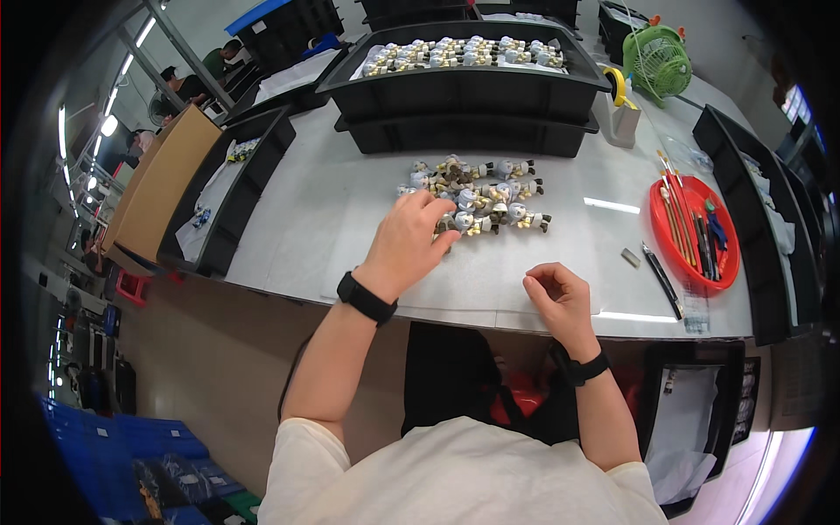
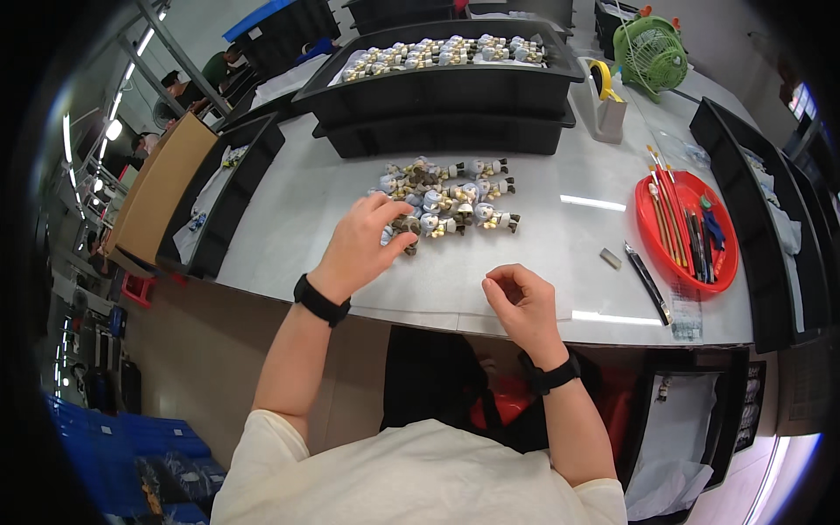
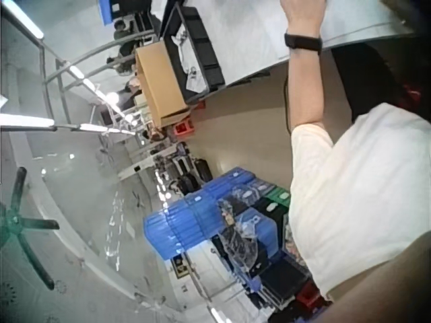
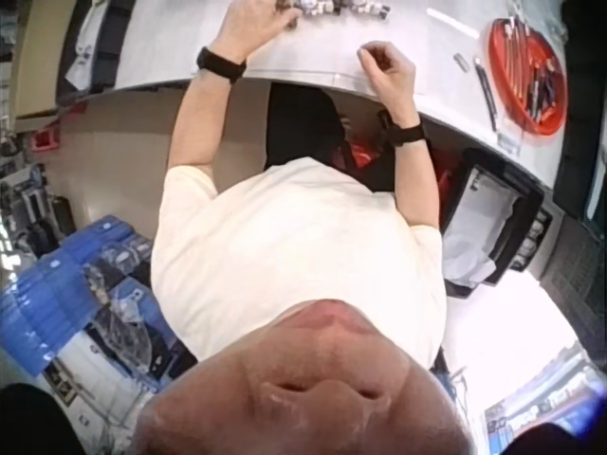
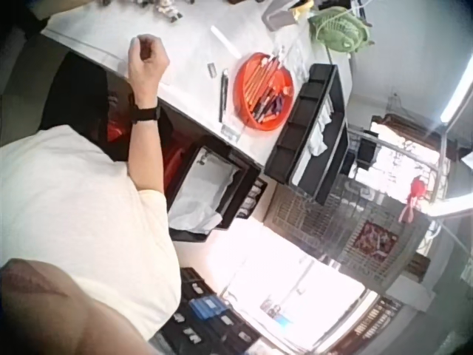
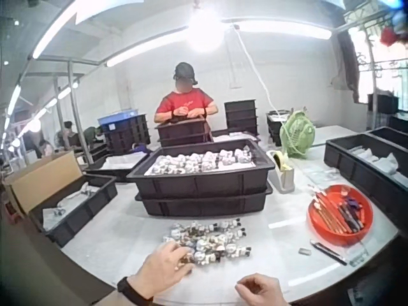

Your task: Assembling small plastic figurines by attaching heads, limbs, and accessories.

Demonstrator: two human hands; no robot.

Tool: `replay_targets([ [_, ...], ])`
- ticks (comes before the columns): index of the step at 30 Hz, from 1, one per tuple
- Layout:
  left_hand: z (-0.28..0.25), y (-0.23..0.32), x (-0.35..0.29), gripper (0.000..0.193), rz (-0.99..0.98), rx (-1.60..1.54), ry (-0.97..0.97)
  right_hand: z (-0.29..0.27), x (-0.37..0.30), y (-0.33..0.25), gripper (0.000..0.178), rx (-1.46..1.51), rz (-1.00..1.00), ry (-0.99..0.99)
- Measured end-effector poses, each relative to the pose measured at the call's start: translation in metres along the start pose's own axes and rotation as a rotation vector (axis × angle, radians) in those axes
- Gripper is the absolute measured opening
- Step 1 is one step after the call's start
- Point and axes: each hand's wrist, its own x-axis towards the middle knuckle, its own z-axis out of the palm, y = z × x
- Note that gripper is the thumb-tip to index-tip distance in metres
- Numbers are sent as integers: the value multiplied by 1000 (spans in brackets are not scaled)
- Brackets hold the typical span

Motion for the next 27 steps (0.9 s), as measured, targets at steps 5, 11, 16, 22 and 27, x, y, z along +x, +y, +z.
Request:
replay_targets([
  [5, 19, -11, 13, 22, 33, 384, -119, 0, -1, 1, 6, 5, -7, -6],
  [11, 14, -4, 3, 13, -109, 65, 157, -1, 1, -1, 6, -33, -39, -6],
  [16, 32, 22, -18, 17, -277, -673, 321, -4, 1, 2, 10, -36, -42, -45],
  [22, 83, 53, -30, 16, -562, -1377, 98, -5, 2, 1, 28, 73, -23, -14],
  [27, 97, 49, -33, 14, -522, -1388, -24, -6, 1, 2, 33, 209, 58, -17],
])
